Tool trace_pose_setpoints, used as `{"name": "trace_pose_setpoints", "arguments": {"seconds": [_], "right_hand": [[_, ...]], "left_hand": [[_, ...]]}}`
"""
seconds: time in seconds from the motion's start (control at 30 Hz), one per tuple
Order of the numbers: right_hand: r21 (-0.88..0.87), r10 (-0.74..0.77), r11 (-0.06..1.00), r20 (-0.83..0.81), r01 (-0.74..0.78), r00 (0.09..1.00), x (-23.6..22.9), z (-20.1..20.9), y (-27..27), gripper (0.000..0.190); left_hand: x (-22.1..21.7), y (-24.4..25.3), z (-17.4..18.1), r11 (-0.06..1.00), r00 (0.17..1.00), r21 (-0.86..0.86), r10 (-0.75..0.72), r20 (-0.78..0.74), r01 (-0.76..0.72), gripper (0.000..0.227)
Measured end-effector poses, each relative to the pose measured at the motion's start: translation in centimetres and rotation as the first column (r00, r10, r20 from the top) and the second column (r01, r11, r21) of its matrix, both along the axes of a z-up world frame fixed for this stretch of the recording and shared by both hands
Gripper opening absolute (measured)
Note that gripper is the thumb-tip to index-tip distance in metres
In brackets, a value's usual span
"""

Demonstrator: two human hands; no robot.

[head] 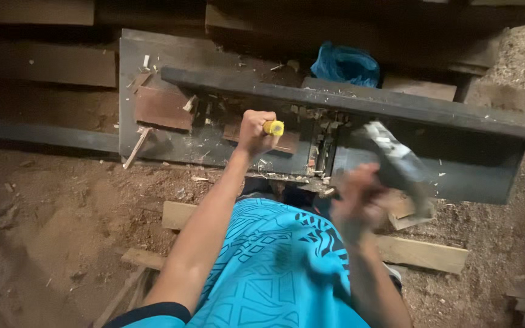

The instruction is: The person uses a chisel and hammer to carve a small wooden block clamped on a metal workbench. They repeatedly strike the chisel to remove wood chips, adjusting the chisel position as they work.

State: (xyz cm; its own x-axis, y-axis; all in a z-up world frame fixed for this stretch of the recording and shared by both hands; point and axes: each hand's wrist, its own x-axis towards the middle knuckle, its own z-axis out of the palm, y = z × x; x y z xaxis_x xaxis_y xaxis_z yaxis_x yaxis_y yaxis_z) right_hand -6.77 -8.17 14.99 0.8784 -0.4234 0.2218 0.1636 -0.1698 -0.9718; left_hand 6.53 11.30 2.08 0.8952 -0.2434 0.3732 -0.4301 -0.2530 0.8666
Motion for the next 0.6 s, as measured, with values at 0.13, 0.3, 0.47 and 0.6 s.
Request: {"name": "trace_pose_setpoints", "arguments": {"seconds": [0.13, 0.3, 0.47, 0.6], "right_hand": [[-0.656, 0.102, 0.693, -0.321, -0.299, 0.941, 1.6, 0.0, 0.9, 0.025], [-0.311, 0.027, 0.947, -0.163, -0.077, 0.986, 1.4, 2.3, 1.1, 0.022], [-0.518, 0.153, 0.781, -0.383, -0.348, 0.911, 2.9, 2.0, 2.3, 0.022], [-0.468, 0.079, 0.838, -0.407, -0.282, 0.91, 3.5, 1.5, 1.9, 0.022]], "left_hand": [[0.7, 0.0, -0.4, 0.998, 0.998, -0.02, -0.057, 0.019, 0.057, 0.032], [1.4, 0.6, -0.8, 0.998, 0.997, 0.056, -0.019, 0.069, 0.015, 0.027], [0.7, 0.9, -0.8, 0.998, 0.999, 0.057, -0.017, 0.033, 0.015, 0.028], [2.1, 1.1, -0.9, 0.999, 0.999, 0.038, 0.001, 0.042, -0.002, 0.025]]}}
